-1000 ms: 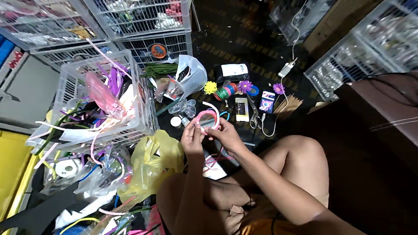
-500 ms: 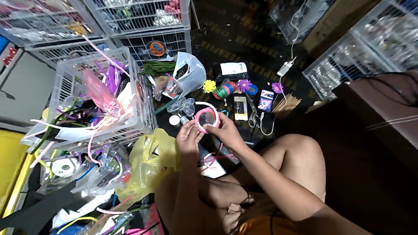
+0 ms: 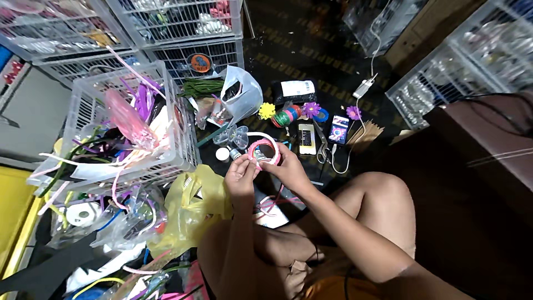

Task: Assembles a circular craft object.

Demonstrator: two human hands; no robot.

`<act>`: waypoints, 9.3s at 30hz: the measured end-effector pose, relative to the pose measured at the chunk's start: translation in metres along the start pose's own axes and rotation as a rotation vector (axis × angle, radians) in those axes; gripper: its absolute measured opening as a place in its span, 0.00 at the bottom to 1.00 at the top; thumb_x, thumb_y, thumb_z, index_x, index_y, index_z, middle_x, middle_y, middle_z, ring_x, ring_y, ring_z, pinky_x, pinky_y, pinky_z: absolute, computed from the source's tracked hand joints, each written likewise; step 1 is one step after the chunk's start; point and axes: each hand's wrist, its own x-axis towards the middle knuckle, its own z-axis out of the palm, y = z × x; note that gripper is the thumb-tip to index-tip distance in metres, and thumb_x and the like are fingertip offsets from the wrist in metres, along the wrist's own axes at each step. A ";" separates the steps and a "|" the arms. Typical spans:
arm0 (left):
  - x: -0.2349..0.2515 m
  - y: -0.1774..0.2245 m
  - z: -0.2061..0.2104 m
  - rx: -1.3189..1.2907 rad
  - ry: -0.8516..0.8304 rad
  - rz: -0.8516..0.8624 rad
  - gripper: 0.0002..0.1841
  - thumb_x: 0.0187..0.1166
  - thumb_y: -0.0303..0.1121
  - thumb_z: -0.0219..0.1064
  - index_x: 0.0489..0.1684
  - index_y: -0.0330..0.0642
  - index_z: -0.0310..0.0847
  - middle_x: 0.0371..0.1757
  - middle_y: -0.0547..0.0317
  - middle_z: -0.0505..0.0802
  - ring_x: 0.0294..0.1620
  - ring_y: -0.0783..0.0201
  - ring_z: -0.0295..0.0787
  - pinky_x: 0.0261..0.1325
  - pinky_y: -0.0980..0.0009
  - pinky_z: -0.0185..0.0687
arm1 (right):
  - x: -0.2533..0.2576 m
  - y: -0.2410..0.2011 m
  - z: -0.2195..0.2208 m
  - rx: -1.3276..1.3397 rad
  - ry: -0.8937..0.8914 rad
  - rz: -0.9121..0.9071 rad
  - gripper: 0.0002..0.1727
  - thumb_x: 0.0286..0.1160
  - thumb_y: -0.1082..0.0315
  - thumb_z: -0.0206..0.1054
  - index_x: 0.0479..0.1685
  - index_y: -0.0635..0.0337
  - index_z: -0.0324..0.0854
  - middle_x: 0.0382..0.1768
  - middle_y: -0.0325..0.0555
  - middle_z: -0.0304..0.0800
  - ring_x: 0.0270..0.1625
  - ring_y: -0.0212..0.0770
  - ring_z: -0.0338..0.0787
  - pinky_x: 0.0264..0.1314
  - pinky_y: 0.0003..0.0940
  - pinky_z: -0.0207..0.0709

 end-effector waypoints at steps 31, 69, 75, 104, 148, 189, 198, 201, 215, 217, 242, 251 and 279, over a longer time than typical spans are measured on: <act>0.003 0.004 -0.009 0.147 -0.105 0.142 0.18 0.72 0.17 0.73 0.61 0.31 0.81 0.43 0.56 0.96 0.41 0.65 0.96 0.50 0.67 0.94 | 0.004 0.004 -0.028 0.282 -0.155 0.120 0.11 0.82 0.75 0.67 0.58 0.66 0.81 0.39 0.45 0.93 0.38 0.34 0.94 0.48 0.30 0.91; 0.006 -0.003 -0.003 0.055 -0.041 -0.117 0.14 0.79 0.20 0.69 0.60 0.30 0.82 0.43 0.55 0.95 0.41 0.69 0.93 0.50 0.71 0.89 | -0.009 0.004 0.013 0.619 0.080 0.347 0.04 0.83 0.75 0.65 0.45 0.69 0.81 0.34 0.48 0.92 0.33 0.37 0.93 0.44 0.31 0.91; 0.005 0.000 -0.005 0.072 0.046 -0.098 0.15 0.82 0.24 0.67 0.65 0.31 0.79 0.48 0.52 0.94 0.44 0.65 0.95 0.50 0.67 0.92 | -0.013 0.005 -0.012 0.353 -0.133 0.326 0.11 0.88 0.67 0.61 0.51 0.68 0.84 0.38 0.45 0.93 0.38 0.32 0.92 0.45 0.27 0.87; 0.010 0.001 -0.019 0.130 -0.086 -0.127 0.18 0.86 0.25 0.63 0.72 0.42 0.74 0.47 0.56 0.94 0.38 0.68 0.92 0.41 0.70 0.89 | -0.002 0.097 -0.046 -0.062 0.269 0.283 0.21 0.87 0.59 0.64 0.66 0.67 0.77 0.43 0.52 0.88 0.36 0.40 0.86 0.42 0.40 0.83; 0.009 -0.013 -0.002 0.501 -0.370 -0.205 0.08 0.81 0.30 0.71 0.50 0.37 0.88 0.34 0.56 0.94 0.28 0.69 0.88 0.38 0.68 0.86 | 0.030 0.015 -0.061 -0.238 -0.341 0.028 0.24 0.62 0.75 0.77 0.61 0.64 0.78 0.45 0.46 0.88 0.45 0.32 0.88 0.51 0.32 0.84; 0.015 -0.014 -0.006 0.579 -0.078 -0.134 0.08 0.80 0.31 0.71 0.47 0.36 0.91 0.35 0.54 0.95 0.32 0.69 0.89 0.43 0.66 0.85 | 0.000 0.025 -0.091 -0.560 -0.184 -0.146 0.23 0.85 0.47 0.62 0.54 0.60 0.80 0.28 0.42 0.86 0.27 0.36 0.85 0.33 0.40 0.80; 0.015 -0.014 -0.007 0.560 -0.094 -0.112 0.08 0.79 0.29 0.71 0.47 0.35 0.91 0.39 0.52 0.96 0.37 0.69 0.91 0.48 0.67 0.86 | -0.006 0.034 -0.096 -0.543 -0.193 -0.136 0.25 0.84 0.44 0.62 0.60 0.56 0.79 0.25 0.44 0.85 0.20 0.38 0.81 0.21 0.39 0.76; 0.016 -0.014 -0.007 0.582 -0.101 -0.102 0.08 0.79 0.30 0.71 0.48 0.36 0.91 0.39 0.53 0.96 0.37 0.69 0.91 0.48 0.67 0.86 | -0.006 0.032 -0.096 -0.558 -0.180 -0.127 0.25 0.84 0.42 0.61 0.56 0.57 0.79 0.23 0.42 0.83 0.18 0.37 0.80 0.19 0.38 0.75; 0.016 -0.012 -0.006 0.622 -0.108 -0.113 0.09 0.80 0.32 0.70 0.49 0.37 0.91 0.39 0.52 0.96 0.38 0.66 0.92 0.49 0.63 0.85 | -0.006 0.032 -0.102 -0.592 -0.169 -0.127 0.25 0.84 0.42 0.62 0.57 0.56 0.79 0.26 0.44 0.84 0.21 0.38 0.82 0.23 0.40 0.78; 0.016 -0.012 -0.005 0.626 -0.107 -0.120 0.09 0.80 0.32 0.71 0.49 0.37 0.91 0.39 0.52 0.96 0.38 0.66 0.92 0.49 0.63 0.85 | -0.006 0.026 -0.099 -0.590 -0.174 -0.111 0.25 0.84 0.43 0.62 0.58 0.57 0.78 0.25 0.44 0.84 0.21 0.39 0.82 0.23 0.41 0.77; 0.015 -0.009 -0.004 0.616 -0.111 -0.124 0.08 0.79 0.31 0.72 0.49 0.38 0.91 0.40 0.54 0.96 0.38 0.68 0.91 0.49 0.63 0.84 | -0.008 0.022 -0.103 -0.637 -0.193 -0.117 0.26 0.83 0.44 0.62 0.59 0.59 0.80 0.24 0.43 0.84 0.22 0.39 0.82 0.26 0.42 0.78; 0.014 -0.009 -0.005 0.629 -0.099 -0.098 0.08 0.79 0.31 0.72 0.48 0.38 0.92 0.41 0.52 0.97 0.41 0.66 0.92 0.51 0.61 0.85 | -0.006 0.023 -0.104 -0.657 -0.187 -0.141 0.25 0.83 0.44 0.64 0.54 0.59 0.81 0.24 0.43 0.84 0.22 0.38 0.83 0.26 0.41 0.78; 0.008 -0.005 -0.007 0.644 -0.126 -0.061 0.08 0.81 0.32 0.70 0.49 0.39 0.91 0.40 0.52 0.96 0.37 0.63 0.91 0.45 0.59 0.84 | -0.011 0.015 -0.103 -0.702 -0.216 -0.102 0.25 0.82 0.43 0.64 0.53 0.60 0.81 0.25 0.42 0.84 0.25 0.38 0.84 0.31 0.42 0.79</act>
